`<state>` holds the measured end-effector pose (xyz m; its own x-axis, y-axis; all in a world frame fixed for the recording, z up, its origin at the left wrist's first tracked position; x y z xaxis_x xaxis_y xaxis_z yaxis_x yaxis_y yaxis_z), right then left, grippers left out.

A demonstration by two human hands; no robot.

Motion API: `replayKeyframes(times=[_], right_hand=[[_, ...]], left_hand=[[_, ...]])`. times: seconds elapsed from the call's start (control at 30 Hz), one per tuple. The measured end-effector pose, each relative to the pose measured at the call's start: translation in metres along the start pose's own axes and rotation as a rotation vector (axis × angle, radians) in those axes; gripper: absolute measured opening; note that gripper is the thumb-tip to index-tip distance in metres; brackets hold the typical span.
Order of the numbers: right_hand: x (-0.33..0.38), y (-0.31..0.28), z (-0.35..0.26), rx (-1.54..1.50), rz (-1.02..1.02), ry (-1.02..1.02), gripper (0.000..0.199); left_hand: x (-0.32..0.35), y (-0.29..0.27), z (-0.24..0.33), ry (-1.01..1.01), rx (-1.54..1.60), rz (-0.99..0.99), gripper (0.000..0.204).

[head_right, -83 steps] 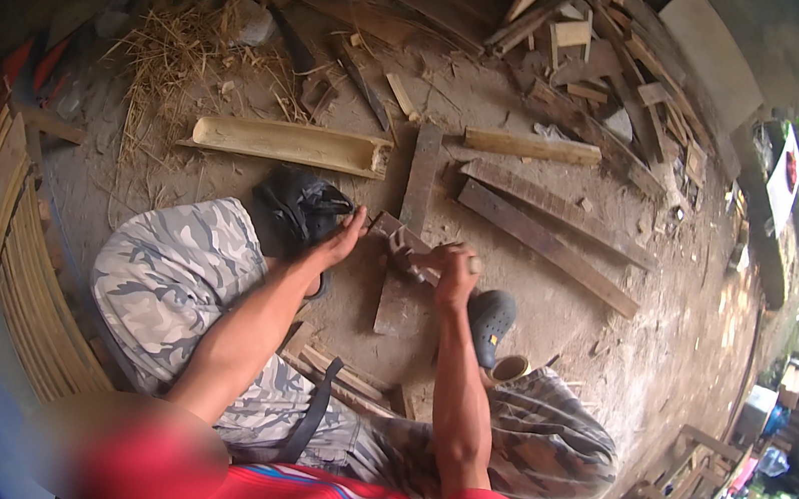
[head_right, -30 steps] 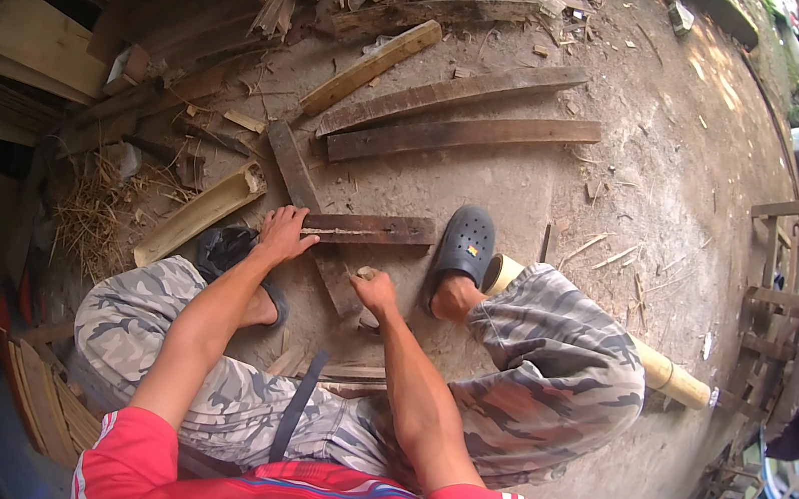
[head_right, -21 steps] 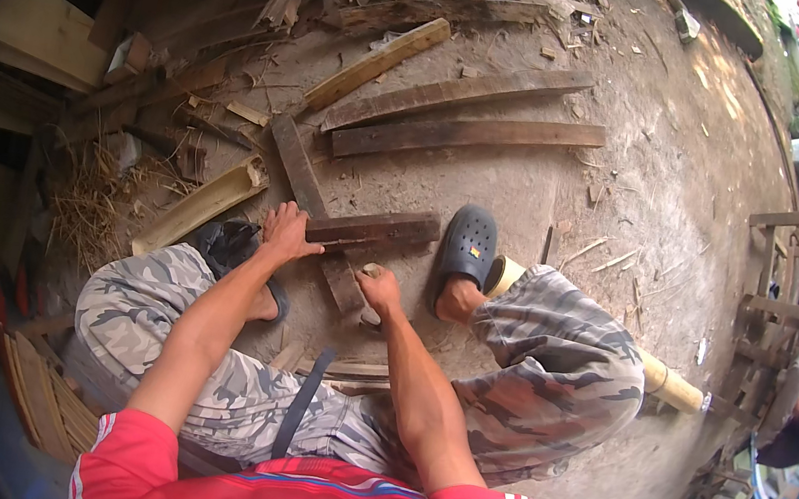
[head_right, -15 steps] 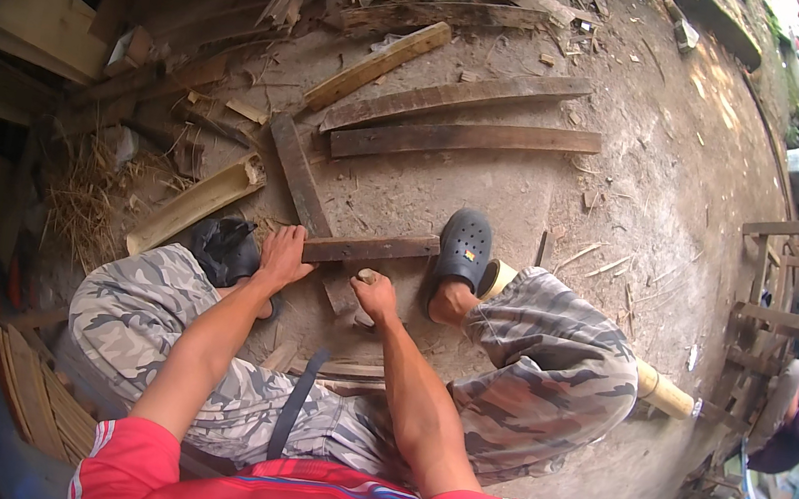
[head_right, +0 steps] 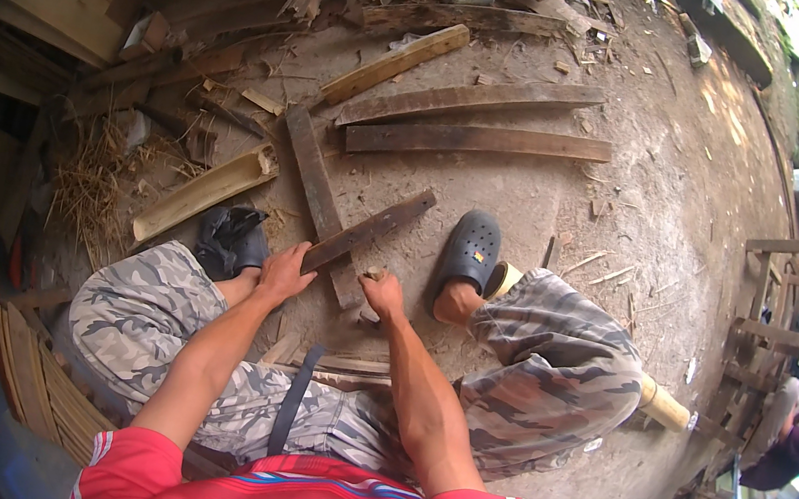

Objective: The person sits on the floor and uses a hammer to repeatedly strike a small wooden block placed on a larger plank. They adjust the block's position several times and continue hammering different spots on the same piece.

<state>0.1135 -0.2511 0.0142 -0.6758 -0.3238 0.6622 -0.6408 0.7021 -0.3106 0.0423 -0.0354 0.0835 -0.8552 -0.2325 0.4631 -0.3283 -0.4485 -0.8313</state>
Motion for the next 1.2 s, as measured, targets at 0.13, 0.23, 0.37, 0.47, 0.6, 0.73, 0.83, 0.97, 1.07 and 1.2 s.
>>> replayKeyframes(times=[0.13, 0.23, 0.37, 0.47, 0.6, 0.73, 0.83, 0.97, 1.07, 1.2], right_hand=[[-0.009, -0.001, 0.014, -0.011, 0.021, 0.031, 0.026], [-0.012, -0.003, 0.016, 0.026, 0.062, 0.094, 0.032], [-0.005, -0.010, 0.002, 0.078, 0.058, 0.210, 0.048], [-0.009, -0.015, 0.009, 0.065, 0.118, 0.237, 0.048], [-0.010, -0.018, 0.014, 0.051, 0.140, 0.231, 0.047], [-0.008, -0.013, 0.009, 0.100, 0.083, 0.214, 0.044], [-0.015, -0.013, 0.019, 0.105, 0.082, 0.178, 0.039], [-0.009, -0.013, 0.014, 0.067, 0.099, 0.128, 0.038], [-0.008, -0.017, 0.018, 0.058, 0.089, 0.148, 0.039], [-0.002, -0.023, 0.017, 0.052, 0.081, 0.207, 0.044]], left_hand=[[0.002, 0.004, -0.022, -0.176, 0.067, -0.220, 0.069], [0.009, 0.007, -0.035, -0.245, 0.319, -0.323, 0.072], [0.013, 0.048, -0.080, -0.522, 0.861, -0.361, 0.082], [0.028, 0.083, -0.090, -0.976, 1.323, -0.362, 0.091], [0.030, 0.115, -0.059, -1.201, 1.844, -0.365, 0.080], [0.018, 0.144, -0.066, -1.184, 2.180, -0.259, 0.056], [0.022, 0.131, -0.052, -1.135, 2.157, -0.095, 0.042], [0.023, 0.124, -0.059, -0.946, 2.130, -0.007, 0.037], [0.014, 0.111, -0.063, -0.827, 2.041, -0.005, 0.036], [0.015, 0.088, -0.056, -0.879, 2.129, 0.089, 0.060]])
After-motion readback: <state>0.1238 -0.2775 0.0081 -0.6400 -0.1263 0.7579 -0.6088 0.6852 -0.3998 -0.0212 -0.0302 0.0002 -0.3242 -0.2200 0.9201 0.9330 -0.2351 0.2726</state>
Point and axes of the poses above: each hand's wrist, its own x-axis away from the middle knuckle, its own y-axis out of the palm, z = x × y, the point moved 8 cm from there along -x, towards the middle knuckle, and after that the axes turned 2 degrees about -z, right-handed, at the moved point
